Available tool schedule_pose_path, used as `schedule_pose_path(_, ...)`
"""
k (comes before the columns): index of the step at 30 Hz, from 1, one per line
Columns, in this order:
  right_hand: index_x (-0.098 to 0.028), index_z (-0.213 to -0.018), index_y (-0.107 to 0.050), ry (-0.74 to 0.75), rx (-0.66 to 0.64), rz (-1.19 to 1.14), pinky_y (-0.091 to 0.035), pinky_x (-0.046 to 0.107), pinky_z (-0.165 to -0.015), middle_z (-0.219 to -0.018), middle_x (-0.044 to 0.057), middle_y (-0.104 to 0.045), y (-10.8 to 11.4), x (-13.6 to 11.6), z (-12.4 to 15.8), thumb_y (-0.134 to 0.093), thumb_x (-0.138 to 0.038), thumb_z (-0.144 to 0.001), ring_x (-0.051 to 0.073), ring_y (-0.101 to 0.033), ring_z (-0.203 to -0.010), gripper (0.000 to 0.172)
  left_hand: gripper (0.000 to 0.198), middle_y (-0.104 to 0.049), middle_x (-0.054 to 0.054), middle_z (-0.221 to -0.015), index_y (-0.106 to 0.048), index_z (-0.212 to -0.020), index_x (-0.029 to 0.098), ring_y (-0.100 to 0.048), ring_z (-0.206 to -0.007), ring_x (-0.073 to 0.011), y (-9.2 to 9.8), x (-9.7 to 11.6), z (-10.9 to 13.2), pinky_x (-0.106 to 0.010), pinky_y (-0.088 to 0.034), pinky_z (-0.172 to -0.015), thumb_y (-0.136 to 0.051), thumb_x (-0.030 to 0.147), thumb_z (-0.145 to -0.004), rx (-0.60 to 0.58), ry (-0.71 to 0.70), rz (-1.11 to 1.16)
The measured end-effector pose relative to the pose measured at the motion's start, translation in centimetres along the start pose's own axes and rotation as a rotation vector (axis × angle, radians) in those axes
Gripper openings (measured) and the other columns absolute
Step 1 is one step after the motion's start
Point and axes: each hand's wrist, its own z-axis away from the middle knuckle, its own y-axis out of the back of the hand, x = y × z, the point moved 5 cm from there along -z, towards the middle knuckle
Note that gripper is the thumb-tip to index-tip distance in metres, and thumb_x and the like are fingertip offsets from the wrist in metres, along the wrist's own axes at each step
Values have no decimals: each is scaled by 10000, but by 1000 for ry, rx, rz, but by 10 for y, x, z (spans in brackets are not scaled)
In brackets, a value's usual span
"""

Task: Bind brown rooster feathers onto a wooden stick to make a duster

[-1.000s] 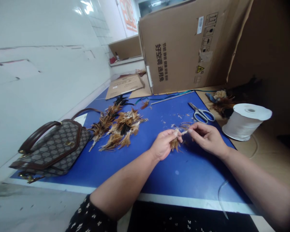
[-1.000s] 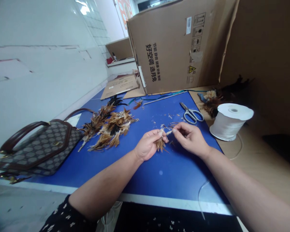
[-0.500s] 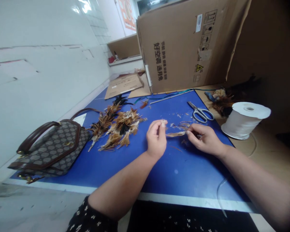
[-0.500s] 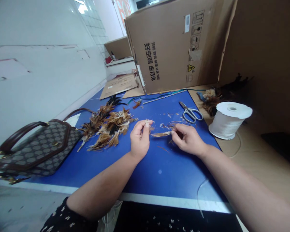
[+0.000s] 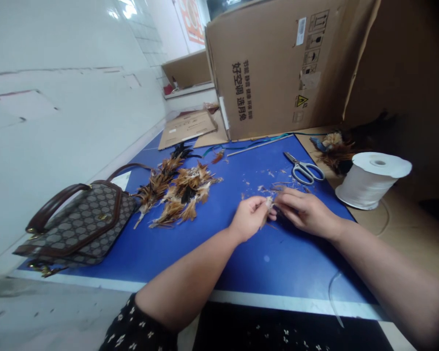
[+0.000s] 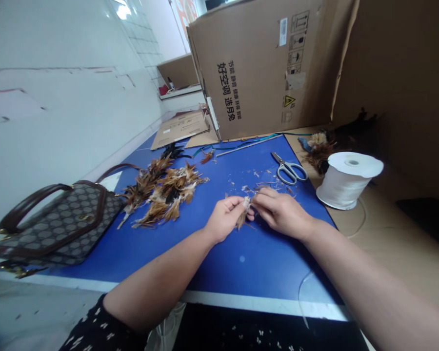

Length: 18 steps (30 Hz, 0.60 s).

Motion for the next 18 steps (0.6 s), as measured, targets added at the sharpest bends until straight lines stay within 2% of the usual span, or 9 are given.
schedule_pose_path(6, -242, -1091, -683, 6, -45, 88, -517, 278, -752, -1054, 97, -680, 4, 1, 4, -488, -187, -1009, 183, -664, -889, 219, 409, -706, -104, -696, -694, -810, 100, -686, -603, -174, -2, -9, 0, -288, -541, -624, -784, 499, -795, -155, 157, 169)
schedule_pose_path(11, -231, -1050, -671, 21, -38, 145, -482, 269, -696, -1002, 89, -681, 1, -2, 4, -481, -211, -1021, 172, -643, -817, 194, 391, -650, -56, -642, -687, -766, 97, -662, -588, -152, -3, -5, 2, -324, -566, -693, -819, 465, -774, -227, 195, 186)
schedule_pose_path(14, -226, -989, -657, -32, 20, 150, -470, 286, -682, -876, 71, -674, 6, 0, 3, -502, -248, -1015, 182, -624, -758, 159, 356, -613, -16, -634, -719, -830, 99, -638, -582, -127, -1, 1, 0, -315, -564, -705, -822, 436, -780, -166, 108, 168)
schedule_pose_path(18, -229, -956, -656, -242, 244, 268, -479, 323, -702, -856, 86, -695, 38, 20, 8, -510, -308, -1008, 216, -642, -756, 174, 308, -645, -21, -694, -742, -927, 116, -651, -626, -125, 10, 10, -4, -281, -544, -687, -779, 406, -828, 42, -56, 169)
